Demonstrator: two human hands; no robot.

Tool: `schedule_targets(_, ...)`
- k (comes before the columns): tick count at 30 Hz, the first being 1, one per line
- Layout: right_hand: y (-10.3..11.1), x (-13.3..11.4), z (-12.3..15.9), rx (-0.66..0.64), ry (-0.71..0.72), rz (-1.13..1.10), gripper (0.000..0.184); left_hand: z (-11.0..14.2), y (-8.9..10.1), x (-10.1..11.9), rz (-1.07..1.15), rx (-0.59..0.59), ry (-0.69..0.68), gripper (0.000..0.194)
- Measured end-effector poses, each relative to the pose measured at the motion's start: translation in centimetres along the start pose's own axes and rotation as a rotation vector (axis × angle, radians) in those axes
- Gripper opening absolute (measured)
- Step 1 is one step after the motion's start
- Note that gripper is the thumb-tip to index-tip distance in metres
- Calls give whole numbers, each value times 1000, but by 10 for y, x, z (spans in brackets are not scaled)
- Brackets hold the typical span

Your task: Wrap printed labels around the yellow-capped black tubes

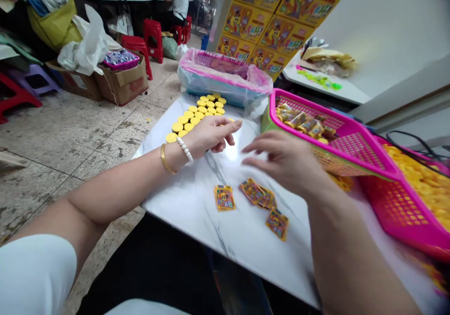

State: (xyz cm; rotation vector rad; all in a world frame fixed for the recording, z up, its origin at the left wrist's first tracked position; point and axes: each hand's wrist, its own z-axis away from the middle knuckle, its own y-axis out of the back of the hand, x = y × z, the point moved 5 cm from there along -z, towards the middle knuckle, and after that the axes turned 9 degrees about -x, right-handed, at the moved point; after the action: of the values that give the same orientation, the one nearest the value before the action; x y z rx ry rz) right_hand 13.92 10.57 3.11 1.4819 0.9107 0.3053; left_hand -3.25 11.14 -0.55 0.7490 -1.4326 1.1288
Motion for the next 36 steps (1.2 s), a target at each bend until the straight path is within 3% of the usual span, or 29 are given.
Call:
schedule_targets(2, -36, -24, -2, -413, 76, -142, 9, -1, 2, 2, -31, 3, -33, 36)
schedule_targets(3, -50, -32, -2, -536, 74, -176, 14, -1, 2, 2, -44, -1, -39, 34)
schedule_targets(5, -64, -38, -4, -619, 57, -187, 16, -2, 2, 2, -69, -18, -40, 29)
schedule_targets(9, -66, -31, -7, -604, 90, -265, 11, -1, 0, 4, -110, -49, -38, 24)
schedule_targets(13, -56, -10, -6, -544, -43, -528, 16, 2, -3, 5, -234, -42, 18, 29)
schedule_targets(19, -37, 15, -12, -185, -195, -882, 33, 4, -14, -5, -472, -131, 144, 21)
schedule_targets(22, -32, 23, -11, -115, -252, -973, 43, 4, -14, -5, -481, -75, 134, 23)
schedule_targets(24, -30, 26, -10, -162, -286, -991, 43, 6, -13, -4, -480, -44, 142, 25)
schedule_targets(29, -36, 28, -7, -404, -330, -943, 32, 11, -18, -8, -552, -98, 218, 28)
schedule_targets(36, -40, 25, -8, -400, -333, -882, 39, 9, -10, -5, -517, 39, 134, 24)
